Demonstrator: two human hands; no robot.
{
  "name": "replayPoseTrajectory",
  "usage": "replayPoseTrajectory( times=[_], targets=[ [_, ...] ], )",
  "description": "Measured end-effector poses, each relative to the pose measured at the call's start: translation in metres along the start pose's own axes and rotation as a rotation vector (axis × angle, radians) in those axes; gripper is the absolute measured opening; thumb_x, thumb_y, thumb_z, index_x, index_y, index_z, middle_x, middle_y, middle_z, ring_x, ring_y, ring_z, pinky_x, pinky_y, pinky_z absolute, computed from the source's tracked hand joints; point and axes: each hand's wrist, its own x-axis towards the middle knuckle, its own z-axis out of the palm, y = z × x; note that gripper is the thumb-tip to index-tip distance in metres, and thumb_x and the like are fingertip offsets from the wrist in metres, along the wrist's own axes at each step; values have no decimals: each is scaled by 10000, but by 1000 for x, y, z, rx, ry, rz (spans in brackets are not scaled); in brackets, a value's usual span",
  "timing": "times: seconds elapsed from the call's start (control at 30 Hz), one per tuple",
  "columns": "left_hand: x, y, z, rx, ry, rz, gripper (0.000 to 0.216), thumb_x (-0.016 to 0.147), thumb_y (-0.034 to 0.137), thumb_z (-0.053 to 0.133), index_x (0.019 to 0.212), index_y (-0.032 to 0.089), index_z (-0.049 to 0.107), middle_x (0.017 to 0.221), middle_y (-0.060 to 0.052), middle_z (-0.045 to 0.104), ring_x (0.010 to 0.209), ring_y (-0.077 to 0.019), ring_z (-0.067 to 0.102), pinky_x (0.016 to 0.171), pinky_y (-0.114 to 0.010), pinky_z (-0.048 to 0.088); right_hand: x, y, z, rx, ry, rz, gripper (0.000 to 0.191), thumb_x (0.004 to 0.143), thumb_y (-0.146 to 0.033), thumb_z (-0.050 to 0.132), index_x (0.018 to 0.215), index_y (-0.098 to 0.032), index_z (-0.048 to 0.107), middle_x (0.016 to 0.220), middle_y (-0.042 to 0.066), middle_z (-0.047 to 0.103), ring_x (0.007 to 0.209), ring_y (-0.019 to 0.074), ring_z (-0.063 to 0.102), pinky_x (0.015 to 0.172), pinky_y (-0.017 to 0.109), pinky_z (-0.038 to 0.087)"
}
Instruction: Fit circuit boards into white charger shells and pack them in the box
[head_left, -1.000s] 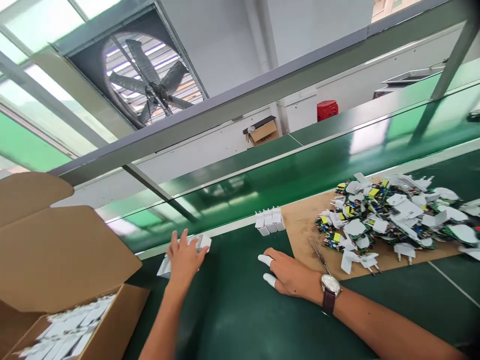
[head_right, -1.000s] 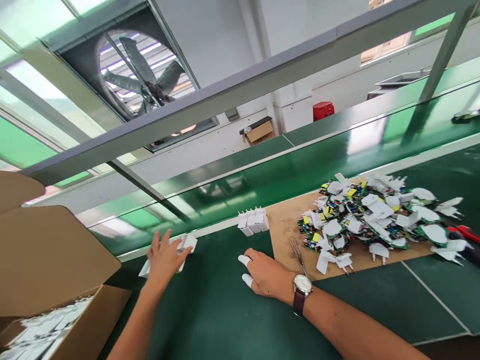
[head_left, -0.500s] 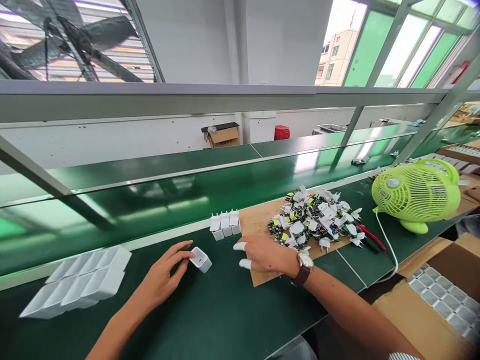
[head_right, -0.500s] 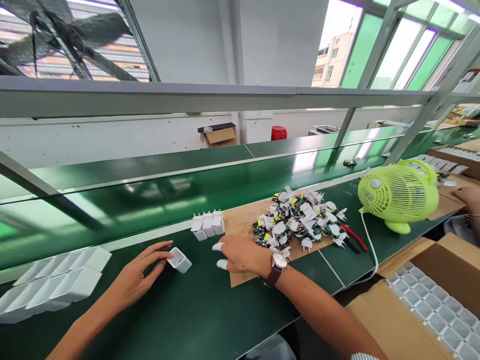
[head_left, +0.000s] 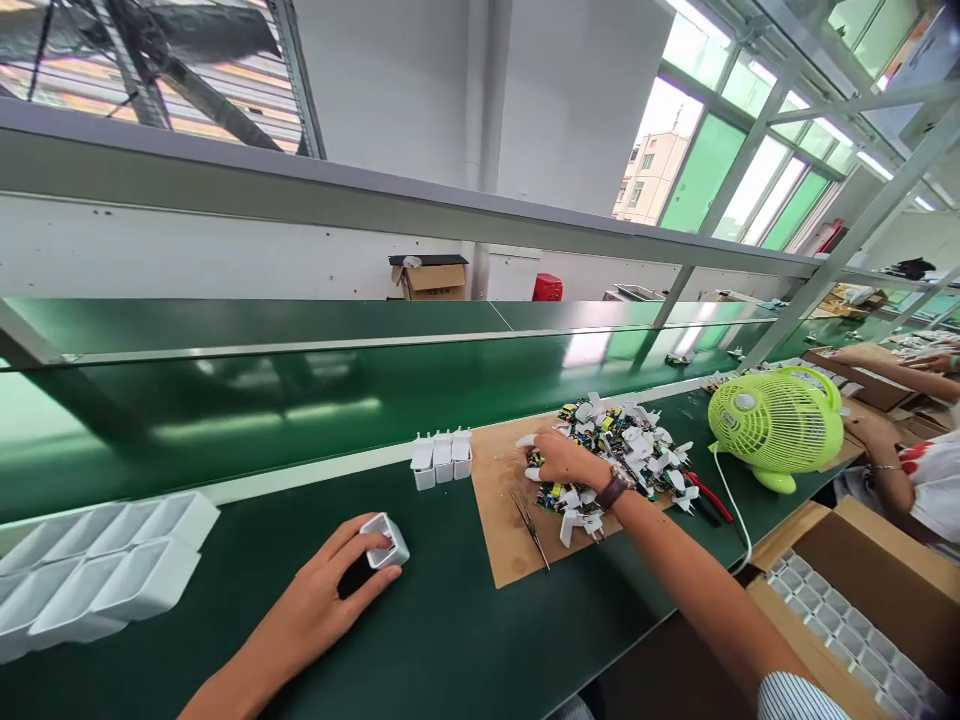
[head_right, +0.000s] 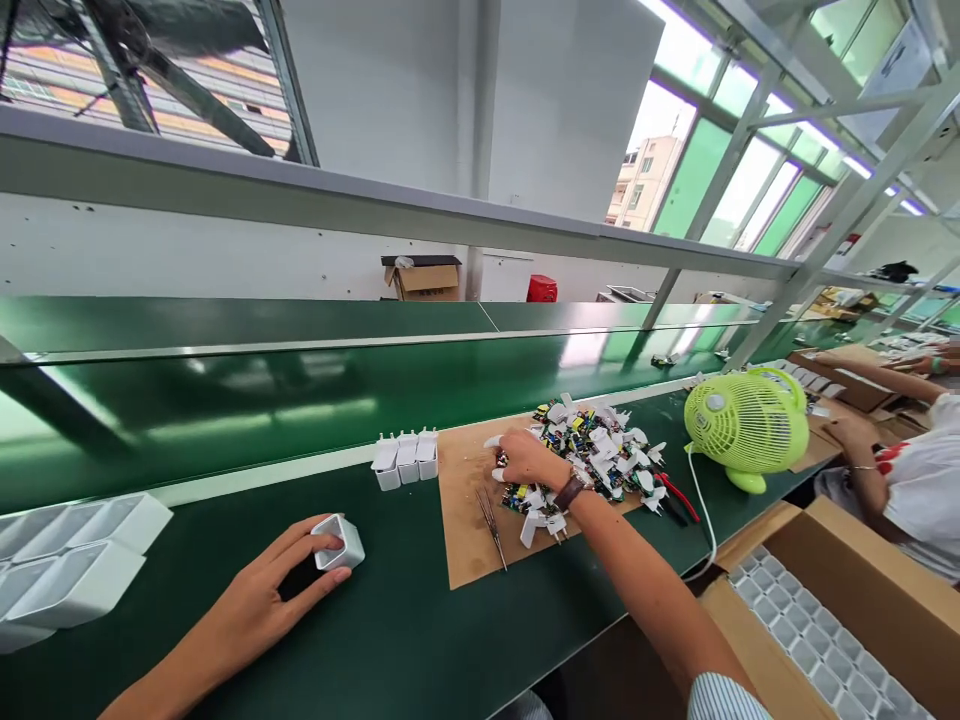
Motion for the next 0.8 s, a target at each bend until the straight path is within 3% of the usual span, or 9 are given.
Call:
replayPoseTrajectory(
  times=[0.17,0.3,0.43,0.53,0.6,0.73,0.8],
  targets=[
    [-1,2,-2,-38,2,9,303,928,568,635,1021,304,751,1259,-65,725,985,-241,775,764,-289,649,-1,16,-14,264,276,111,420,865,-244,612,1277,-172,643,1201,120,727,1116,254,688,1017,449,550],
    [0,5,-2,-62,-9,1,293,932,545,629,1020,296,754,1254,-66,721,959,-229,765,754,-276,639,-10,1,-20,442,349,62,505,915,-376,592,1383,-190,559,1279,139,704,1175,250,691,1032,462,565],
    [1,8,-3,-61,-30,-19,270,938,516,625,1024,291,746,1248,-68,719,914,-217,761,720,-265,630,-21,-51,-1,479,231,-68,460,830,-321,713,1276,-219,666,1225,100,738,1120,256,712,1034,448,563],
    [1,9,-4,-59,-45,-26,275,933,504,634,1043,274,737,1263,-85,713,976,-232,753,801,-286,631,-19,-92,29,248,56,-281,468,863,-257,726,1325,-234,654,1322,100,697,1239,270,647,1116,460,489],
    [1,8,-5,-62,-49,-28,272,935,483,638,1065,261,724,1283,-98,702,1048,-243,740,885,-310,620,-13,-110,49,108,-42,-380,532,878,-286,766,1376,-175,615,1426,165,631,1346,306,575,1162,479,441],
    [-1,7,-9,-85,-27,-50,306,932,419,645,1191,258,670,1339,-103,674,1175,-256,702,999,-353,589,-5,-115,70,-46,-157,-400,781,806,-380,857,1443,-69,531,1462,267,560,1384,393,519,1153,540,433],
    [-1,8,-12,-105,-35,-80,395,920,386,656,1292,260,620,1343,-99,673,1186,-259,697,1005,-358,589,-7,-107,71,-78,-178,-366,697,830,-286,809,1440,-86,537,1349,228,631,1297,374,579,1101,530,475]
  ],
)
